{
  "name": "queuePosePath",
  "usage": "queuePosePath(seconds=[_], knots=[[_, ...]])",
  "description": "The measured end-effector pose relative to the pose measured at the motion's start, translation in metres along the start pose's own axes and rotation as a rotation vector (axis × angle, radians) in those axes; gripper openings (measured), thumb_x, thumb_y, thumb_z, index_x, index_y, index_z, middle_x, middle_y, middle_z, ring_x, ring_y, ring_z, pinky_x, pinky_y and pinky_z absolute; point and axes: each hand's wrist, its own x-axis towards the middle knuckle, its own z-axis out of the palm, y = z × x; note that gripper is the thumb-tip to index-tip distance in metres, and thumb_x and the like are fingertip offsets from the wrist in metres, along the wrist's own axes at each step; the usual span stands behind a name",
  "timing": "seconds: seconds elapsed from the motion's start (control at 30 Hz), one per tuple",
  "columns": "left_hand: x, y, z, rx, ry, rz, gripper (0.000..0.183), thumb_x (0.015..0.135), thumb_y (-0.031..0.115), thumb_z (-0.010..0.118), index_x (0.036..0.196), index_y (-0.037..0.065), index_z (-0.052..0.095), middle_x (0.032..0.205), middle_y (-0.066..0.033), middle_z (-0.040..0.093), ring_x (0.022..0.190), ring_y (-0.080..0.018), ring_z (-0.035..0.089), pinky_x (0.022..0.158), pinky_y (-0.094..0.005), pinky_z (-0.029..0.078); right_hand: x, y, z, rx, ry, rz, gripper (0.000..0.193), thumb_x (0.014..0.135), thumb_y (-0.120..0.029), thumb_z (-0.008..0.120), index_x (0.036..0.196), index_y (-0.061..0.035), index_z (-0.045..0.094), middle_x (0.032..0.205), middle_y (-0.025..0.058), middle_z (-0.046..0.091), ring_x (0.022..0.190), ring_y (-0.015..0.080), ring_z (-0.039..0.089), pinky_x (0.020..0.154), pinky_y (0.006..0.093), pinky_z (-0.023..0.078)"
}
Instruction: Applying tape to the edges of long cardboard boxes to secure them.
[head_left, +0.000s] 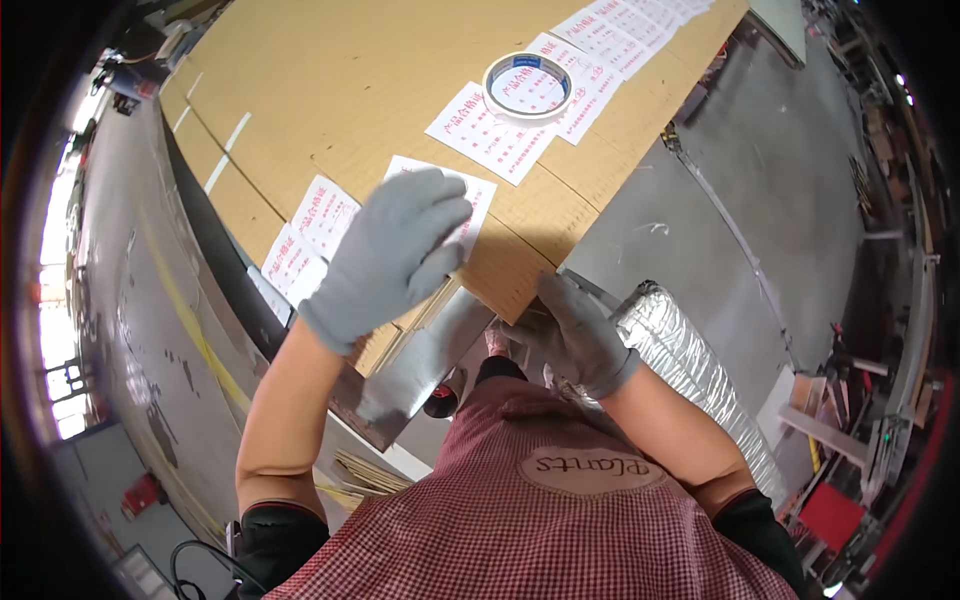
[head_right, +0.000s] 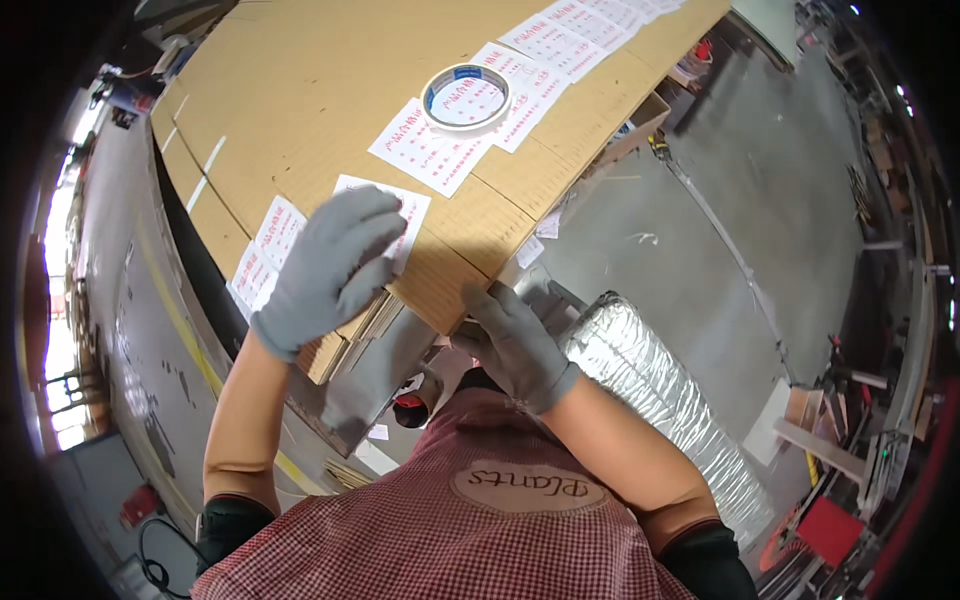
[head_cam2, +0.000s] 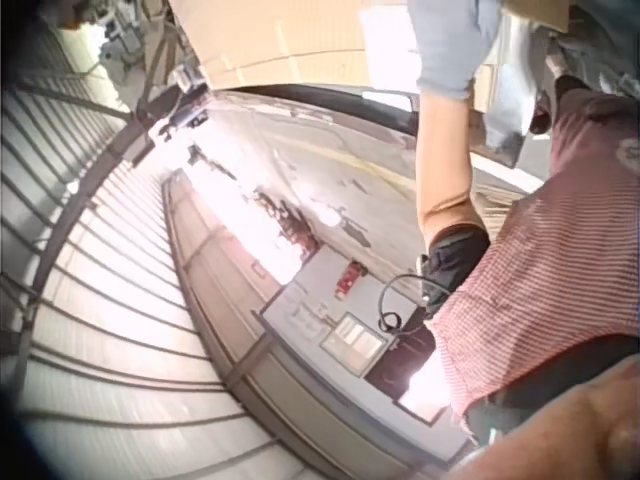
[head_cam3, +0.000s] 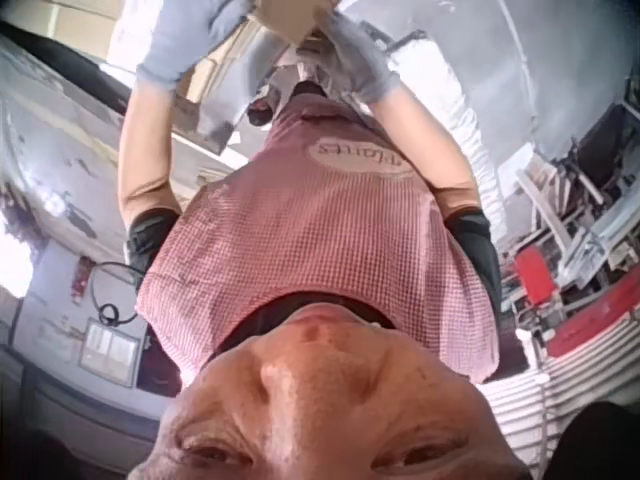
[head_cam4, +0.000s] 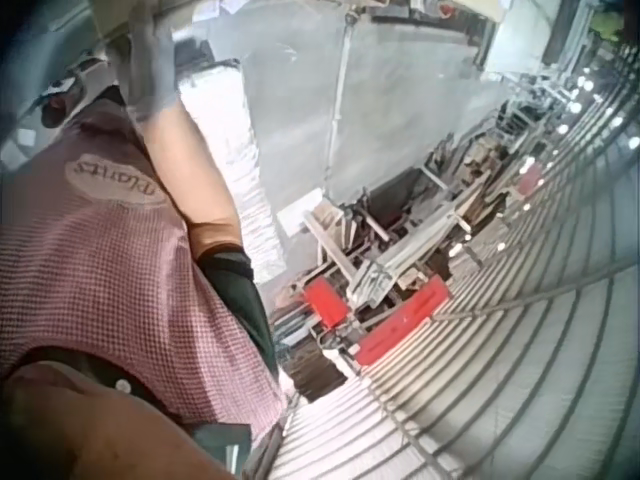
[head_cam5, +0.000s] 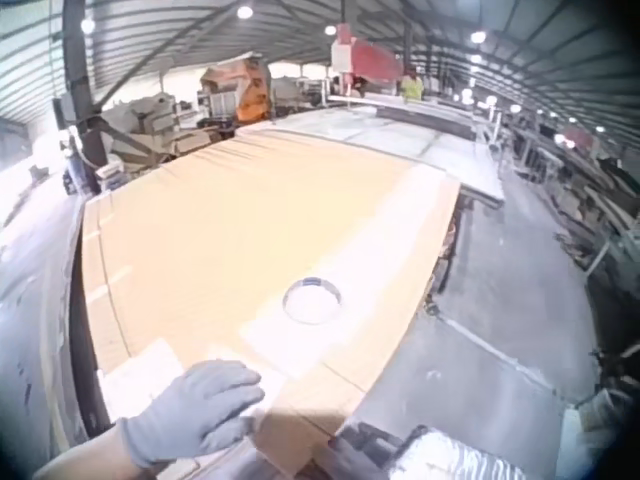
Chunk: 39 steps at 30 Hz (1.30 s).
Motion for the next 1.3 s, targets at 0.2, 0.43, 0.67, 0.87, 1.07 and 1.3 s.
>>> queuePosePath(seconds=[0.2, 0.43, 0.67, 0.87, 1.07, 1.3], knots=[[-0.007, -0.009, 0.004, -0.052, -0.104, 0.017, 0.04, 0.078, 0.011, 0.067, 0.114, 0.0, 0.055, 0.119, -0.0183, 0.054, 0.116, -0.0403, 0.05, 0.1, -0.0452, 0.042, 0.011, 0.002, 0.002, -0.013, 0.056, 0.033, 0.042, 0.096, -0.03, 0.06, 0.129, -0.0071, 0.047, 0.121, 0.0056, 0.057, 0.109, 0.0165, 0.057, 0.086, 0.0346, 0.051], [-0.006, -0.007, 0.002, -0.098, -0.102, 0.016, 0.04, 0.071, 0.008, 0.071, 0.108, -0.001, 0.058, 0.113, -0.0159, 0.052, 0.112, -0.0373, 0.049, 0.096, -0.0437, 0.042, 0.014, 0.014, 0.007, -0.041, 0.109, -0.135, 0.045, 0.098, -0.03, 0.054, 0.129, 0.002, 0.045, 0.106, 0.0146, 0.061, 0.079, 0.0205, 0.064, 0.065, 0.0315, 0.054], [-0.004, -0.004, 0.003, -0.139, -0.089, 0.027, 0.045, 0.064, 0.004, 0.073, 0.105, 0.0, 0.056, 0.112, -0.0146, 0.051, 0.108, -0.0362, 0.049, 0.092, -0.0433, 0.042, 0.008, 0.011, -0.002, 0.04, 0.069, -0.019, 0.039, 0.097, -0.027, 0.058, 0.128, -0.0044, 0.052, 0.118, 0.0054, 0.061, 0.109, 0.0162, 0.058, 0.089, 0.0357, 0.05], [-0.007, -0.004, -0.001, -0.122, -0.209, -0.04, 0.057, 0.066, 0.005, 0.072, 0.119, -0.003, 0.053, 0.124, -0.0192, 0.05, 0.122, -0.0434, 0.045, 0.105, -0.0492, 0.037, 0.006, 0.019, 0.011, 0.136, 0.009, -0.129, 0.039, 0.098, -0.026, 0.055, 0.131, -0.0063, 0.051, 0.122, 0.0046, 0.059, 0.113, 0.0158, 0.057, 0.096, 0.036, 0.047], [-0.009, -0.004, 0.001, -0.03, -0.188, 0.016, 0.062, 0.063, 0.004, 0.073, 0.121, -0.004, 0.053, 0.124, -0.019, 0.051, 0.122, -0.0434, 0.045, 0.106, -0.0485, 0.038, 0.01, 0.023, 0.007, 0.134, 0.001, -0.179, 0.032, 0.098, -0.026, 0.055, 0.124, -0.0065, 0.056, 0.125, 0.0055, 0.057, 0.114, 0.017, 0.056, 0.097, 0.0383, 0.046], [-0.009, 0.047, 0.029, -0.197, -0.153, 0.02, 0.057, 0.063, 0.009, 0.075, 0.116, -0.003, 0.057, 0.122, -0.0187, 0.051, 0.117, -0.0418, 0.047, 0.101, -0.047, 0.041, -0.045, 0.017, -0.026, 0.08, -0.051, -0.15, 0.042, 0.095, -0.036, 0.06, 0.123, -0.0049, 0.053, 0.112, 0.0059, 0.06, 0.095, 0.0167, 0.062, 0.088, 0.0359, 0.052]])
